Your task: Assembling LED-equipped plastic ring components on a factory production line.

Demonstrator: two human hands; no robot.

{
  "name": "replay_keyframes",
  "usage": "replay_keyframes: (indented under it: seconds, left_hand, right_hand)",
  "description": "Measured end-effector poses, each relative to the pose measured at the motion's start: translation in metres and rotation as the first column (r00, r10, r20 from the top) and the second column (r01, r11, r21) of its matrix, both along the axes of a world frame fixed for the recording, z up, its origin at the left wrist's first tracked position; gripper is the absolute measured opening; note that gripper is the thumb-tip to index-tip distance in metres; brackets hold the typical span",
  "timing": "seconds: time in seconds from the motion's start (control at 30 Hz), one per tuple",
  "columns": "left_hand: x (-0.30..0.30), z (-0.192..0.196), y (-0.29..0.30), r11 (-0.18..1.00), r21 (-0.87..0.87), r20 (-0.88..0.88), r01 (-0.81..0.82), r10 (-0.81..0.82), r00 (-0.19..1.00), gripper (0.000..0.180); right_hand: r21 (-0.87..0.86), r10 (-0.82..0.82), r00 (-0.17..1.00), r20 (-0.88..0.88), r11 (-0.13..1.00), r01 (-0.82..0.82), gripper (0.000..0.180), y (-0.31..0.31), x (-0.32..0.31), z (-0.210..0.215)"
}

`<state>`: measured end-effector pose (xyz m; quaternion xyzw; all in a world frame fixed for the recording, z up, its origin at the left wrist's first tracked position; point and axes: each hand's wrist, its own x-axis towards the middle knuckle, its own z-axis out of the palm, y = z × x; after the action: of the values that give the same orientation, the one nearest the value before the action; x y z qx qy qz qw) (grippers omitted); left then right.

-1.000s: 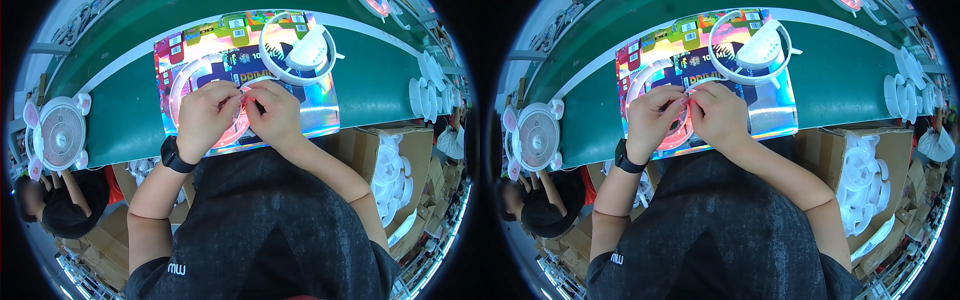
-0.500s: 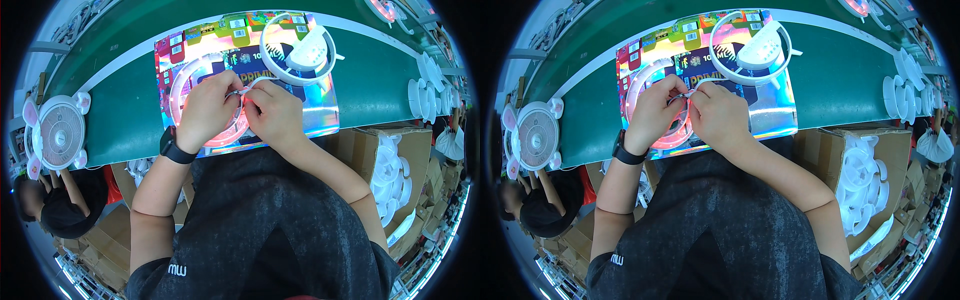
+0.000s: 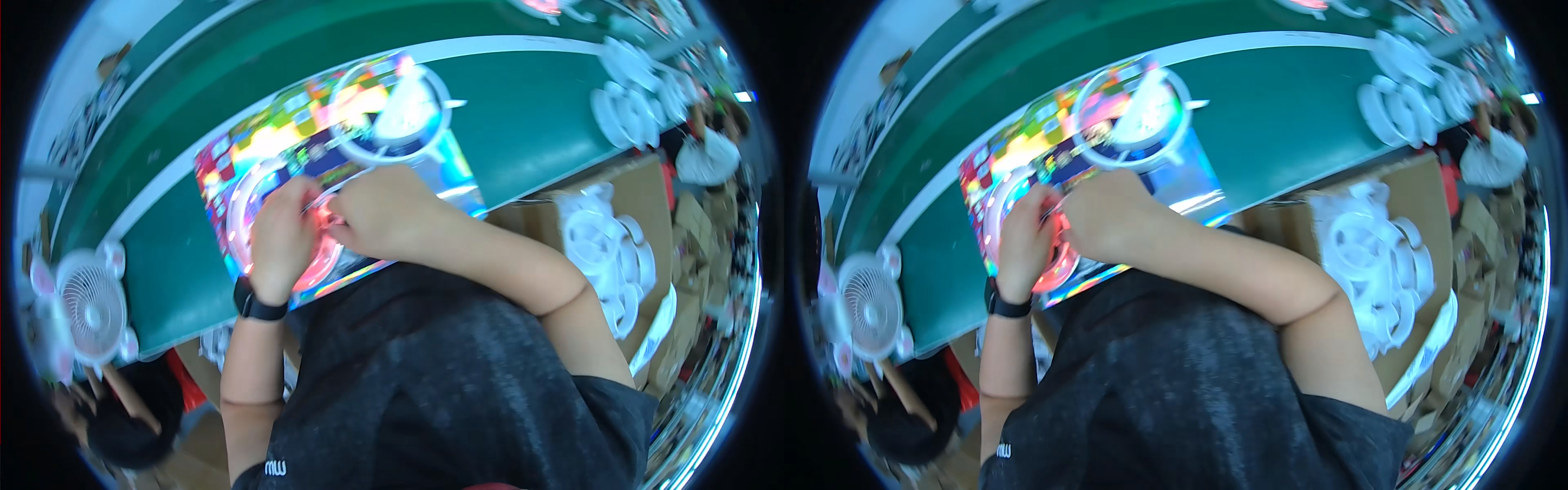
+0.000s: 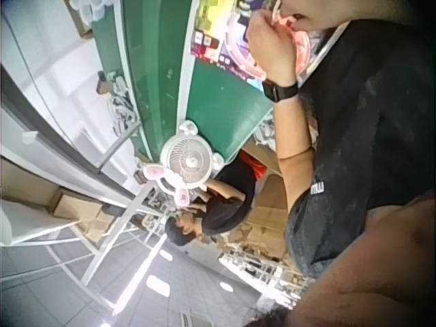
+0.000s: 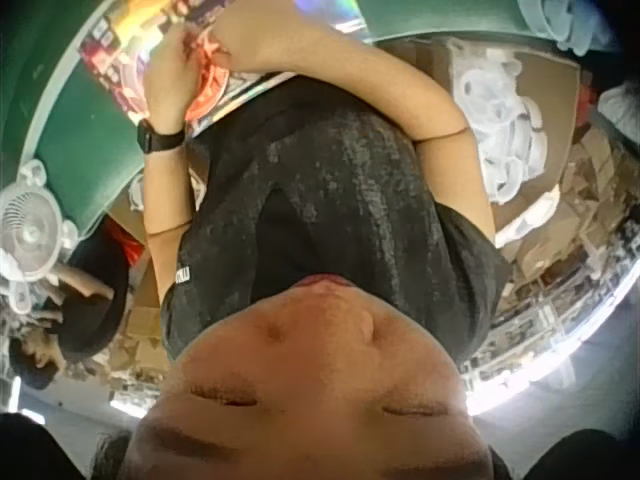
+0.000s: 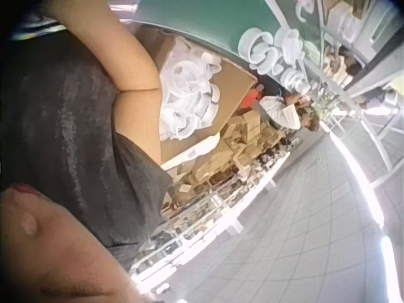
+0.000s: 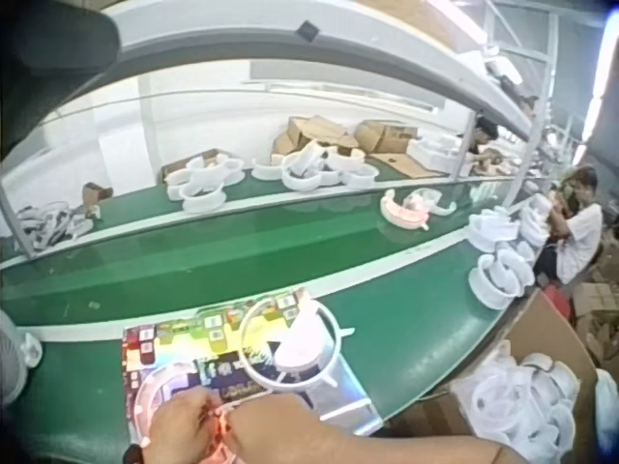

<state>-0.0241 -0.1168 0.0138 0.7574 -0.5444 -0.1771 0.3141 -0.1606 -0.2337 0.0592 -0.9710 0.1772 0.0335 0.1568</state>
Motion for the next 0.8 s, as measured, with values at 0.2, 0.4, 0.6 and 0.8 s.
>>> replay_keyframes:
  seconds: [0.2,0.4,0.6,0.8]
  left_hand:
    - [0.000,0.003,0.007,0.998,0.055,0.049,-0.020,0.017,0.999,0.024]
    - [-0.002,0.014,-0.018,0.989,0.148,0.258,0.015,-0.053,0.965,0.025]
    - [-0.001,0.011,-0.049,0.986,0.168,0.282,-0.006,-0.042,0.959,0.026]
    - [-0.001,0.009,-0.060,0.981,0.182,0.220,-0.063,0.022,0.975,0.033]
  right_hand:
    - [-0.054,-0.526,0.784,0.330,0.818,0.572,0.044,-0.140,-0.063,0.035]
    - [-0.485,-0.978,0.209,0.002,0.182,0.855,0.045,-0.254,-0.270,-0.004]
    - [-0.320,-0.526,0.699,0.485,0.637,0.702,0.033,-0.194,-0.248,-0.053]
    - [-0.224,-0.306,0.835,0.458,0.869,0.441,0.042,-0.138,-0.196,-0.038]
